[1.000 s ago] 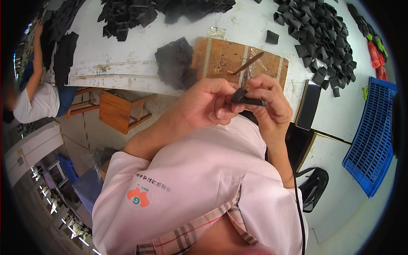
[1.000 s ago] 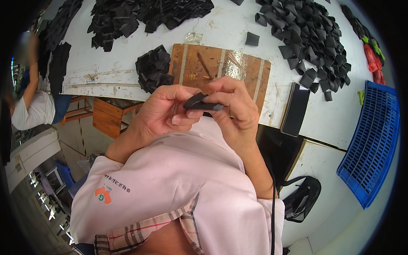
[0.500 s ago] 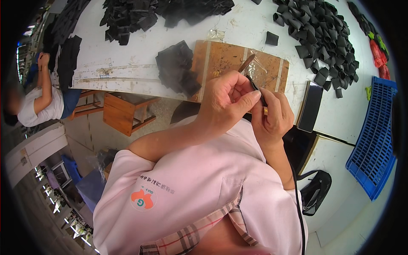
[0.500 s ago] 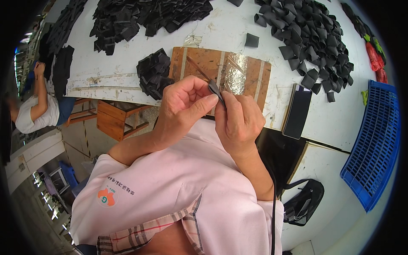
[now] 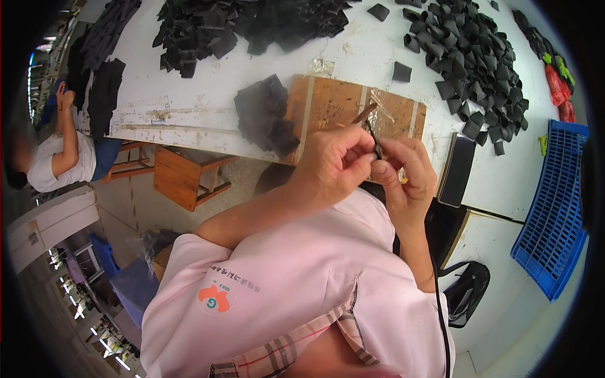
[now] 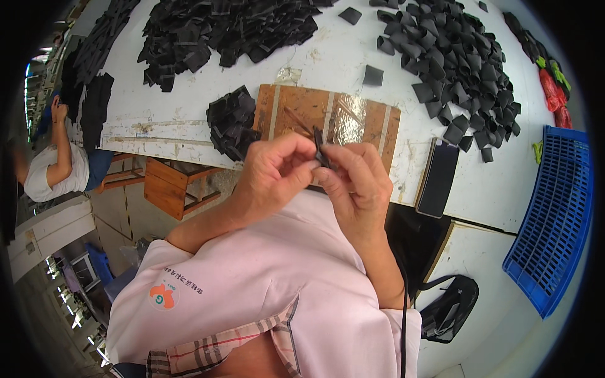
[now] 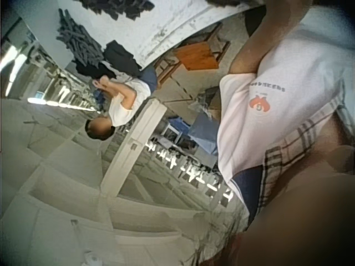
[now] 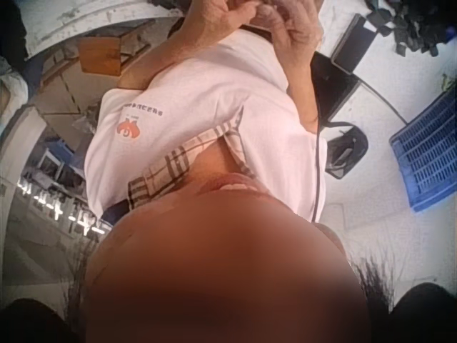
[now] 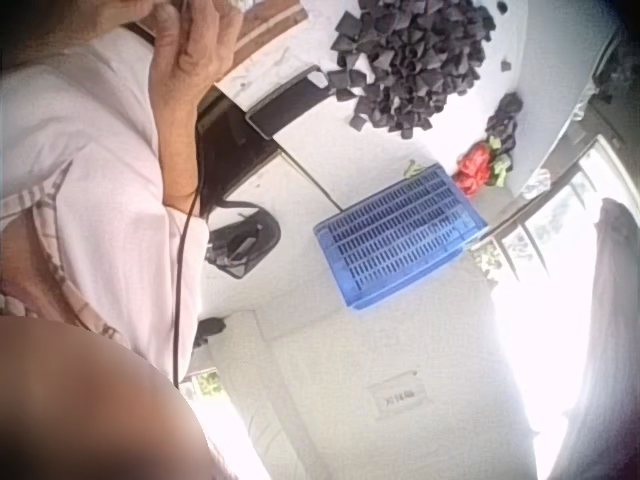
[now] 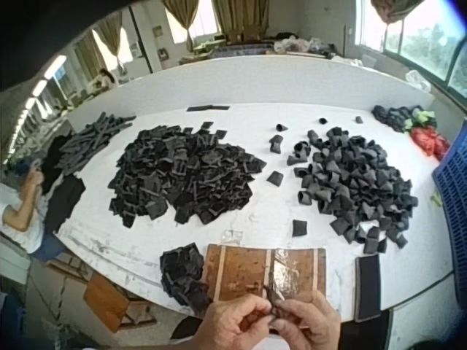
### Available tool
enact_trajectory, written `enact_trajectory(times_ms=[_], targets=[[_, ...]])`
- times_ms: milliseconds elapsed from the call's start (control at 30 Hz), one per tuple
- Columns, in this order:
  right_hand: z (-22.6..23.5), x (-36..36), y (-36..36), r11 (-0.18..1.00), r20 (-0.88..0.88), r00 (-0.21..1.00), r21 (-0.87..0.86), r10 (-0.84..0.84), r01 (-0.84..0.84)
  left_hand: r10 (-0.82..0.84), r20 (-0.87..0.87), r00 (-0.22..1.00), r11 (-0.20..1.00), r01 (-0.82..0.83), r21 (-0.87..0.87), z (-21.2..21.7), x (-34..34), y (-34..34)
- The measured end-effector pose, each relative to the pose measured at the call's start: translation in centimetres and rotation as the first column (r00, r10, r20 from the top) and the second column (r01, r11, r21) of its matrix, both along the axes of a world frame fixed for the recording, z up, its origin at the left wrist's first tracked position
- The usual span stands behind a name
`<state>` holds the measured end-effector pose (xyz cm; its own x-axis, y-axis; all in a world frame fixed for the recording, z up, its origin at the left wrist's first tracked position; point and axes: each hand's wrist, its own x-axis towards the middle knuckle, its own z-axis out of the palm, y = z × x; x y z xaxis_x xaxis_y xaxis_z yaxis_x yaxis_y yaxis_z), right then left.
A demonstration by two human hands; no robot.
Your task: Inspecting and manipulating small black rubber components at a manufacturing workbench.
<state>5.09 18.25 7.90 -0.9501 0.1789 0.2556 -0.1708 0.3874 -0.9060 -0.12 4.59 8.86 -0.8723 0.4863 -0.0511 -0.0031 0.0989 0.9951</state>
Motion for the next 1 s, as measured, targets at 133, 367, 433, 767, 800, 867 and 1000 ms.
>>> enact_trajectory(times_ms=[133,367,433,767,800,867,1000], targets=[[-0.2,-0.3,-0.2,0.965,-0.136,0.990,0.252,-0.044,0.077,-0.021,-0.133,0.991,0.995,0.008,-0.095,-0.3,0.4,0.4],[-1.4,-0.9,-1.0,0.847,-0.205,0.970,0.485,-0.134,0.219,0.242,0.078,0.967,0.955,-0.252,0.157,-1.4,0.3,0.9],[-1.5,-1.1,-0.7,0.856,-0.230,0.960,0.452,-0.161,0.252,0.036,0.528,0.849,0.922,-0.232,0.310,-0.6,-0.4,0.3],[-0.2,-1.5,-0.4,0.143,0.176,0.876,-0.982,0.449,0.125,0.175,-0.169,0.970,0.984,-0.168,0.056,-0.1,0.1,-0.6],[0.2,-1.7,-0.5,0.119,0.138,0.868,-0.989,0.476,0.092,0.176,-0.170,0.970,0.984,-0.168,0.059,-0.3,0.2,-0.6],[0.7,-1.7,-0.6,0.267,0.183,0.866,-0.962,0.465,0.060,0.286,-0.300,0.910,0.958,-0.274,0.082,-0.7,0.4,-0.3],[3.4,-2.5,-0.8,0.726,0.301,0.913,-0.688,0.275,0.008,0.136,0.391,0.910,0.907,-0.273,0.320,2.3,-1.0,-0.7]])
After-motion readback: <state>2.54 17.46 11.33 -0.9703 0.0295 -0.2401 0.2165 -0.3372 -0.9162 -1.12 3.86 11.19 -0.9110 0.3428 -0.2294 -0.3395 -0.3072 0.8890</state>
